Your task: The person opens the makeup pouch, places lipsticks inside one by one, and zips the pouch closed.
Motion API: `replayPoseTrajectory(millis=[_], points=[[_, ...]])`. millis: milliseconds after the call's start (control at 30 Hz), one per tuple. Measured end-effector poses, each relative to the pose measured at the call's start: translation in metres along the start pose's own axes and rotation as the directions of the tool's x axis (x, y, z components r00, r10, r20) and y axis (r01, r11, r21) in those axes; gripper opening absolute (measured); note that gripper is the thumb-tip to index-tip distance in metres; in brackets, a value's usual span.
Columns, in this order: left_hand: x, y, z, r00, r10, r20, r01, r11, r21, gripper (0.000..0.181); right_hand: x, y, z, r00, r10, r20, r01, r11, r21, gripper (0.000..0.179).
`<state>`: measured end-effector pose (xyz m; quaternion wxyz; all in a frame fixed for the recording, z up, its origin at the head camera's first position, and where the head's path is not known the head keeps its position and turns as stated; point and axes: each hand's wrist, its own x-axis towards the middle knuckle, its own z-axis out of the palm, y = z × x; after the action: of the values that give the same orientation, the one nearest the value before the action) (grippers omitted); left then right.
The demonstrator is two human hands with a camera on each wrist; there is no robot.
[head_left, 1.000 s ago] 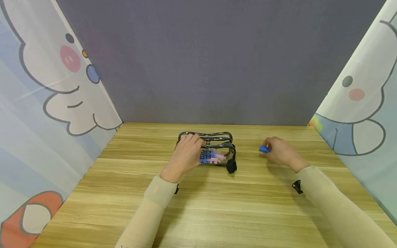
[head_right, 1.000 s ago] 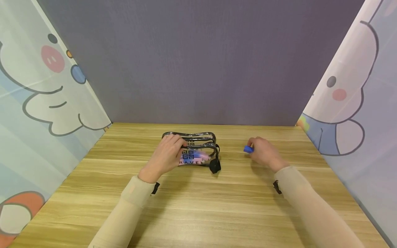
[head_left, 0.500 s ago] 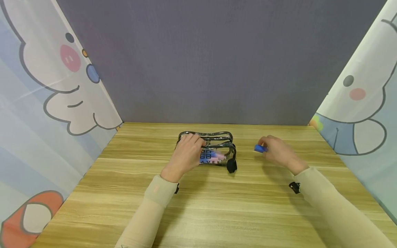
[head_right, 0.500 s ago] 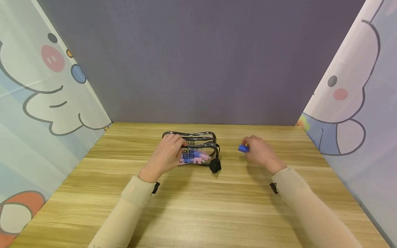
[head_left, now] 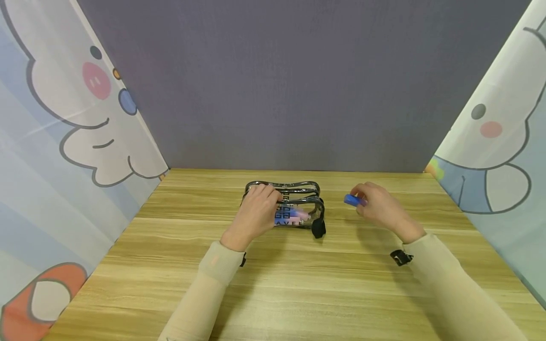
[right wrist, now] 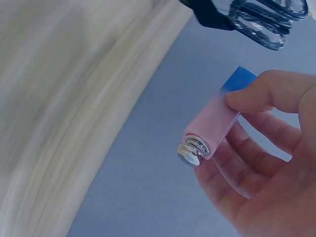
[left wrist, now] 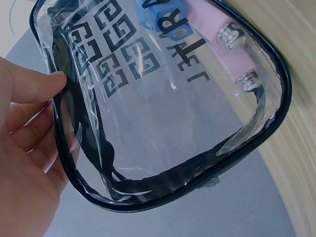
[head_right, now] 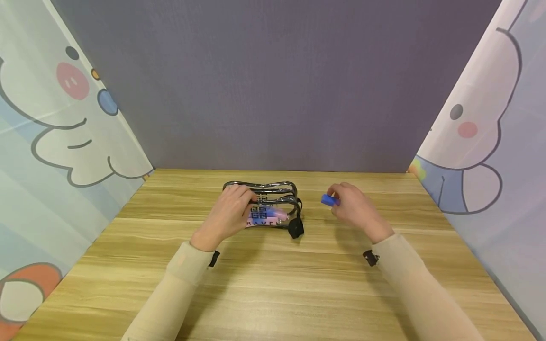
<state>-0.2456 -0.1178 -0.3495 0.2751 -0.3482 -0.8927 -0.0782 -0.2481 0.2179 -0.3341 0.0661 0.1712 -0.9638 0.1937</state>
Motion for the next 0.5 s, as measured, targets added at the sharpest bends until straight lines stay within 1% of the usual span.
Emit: replayPoseTrajectory(millis=[500], points=[[0.0,0.0,0.0,1.0,0.002,-0.01,-0.002,1.0,-0.006,0.024,0.005,-0.025,-0.009,0.999,-0.026,-0.034,0.028,0.999,0.037,0.031]])
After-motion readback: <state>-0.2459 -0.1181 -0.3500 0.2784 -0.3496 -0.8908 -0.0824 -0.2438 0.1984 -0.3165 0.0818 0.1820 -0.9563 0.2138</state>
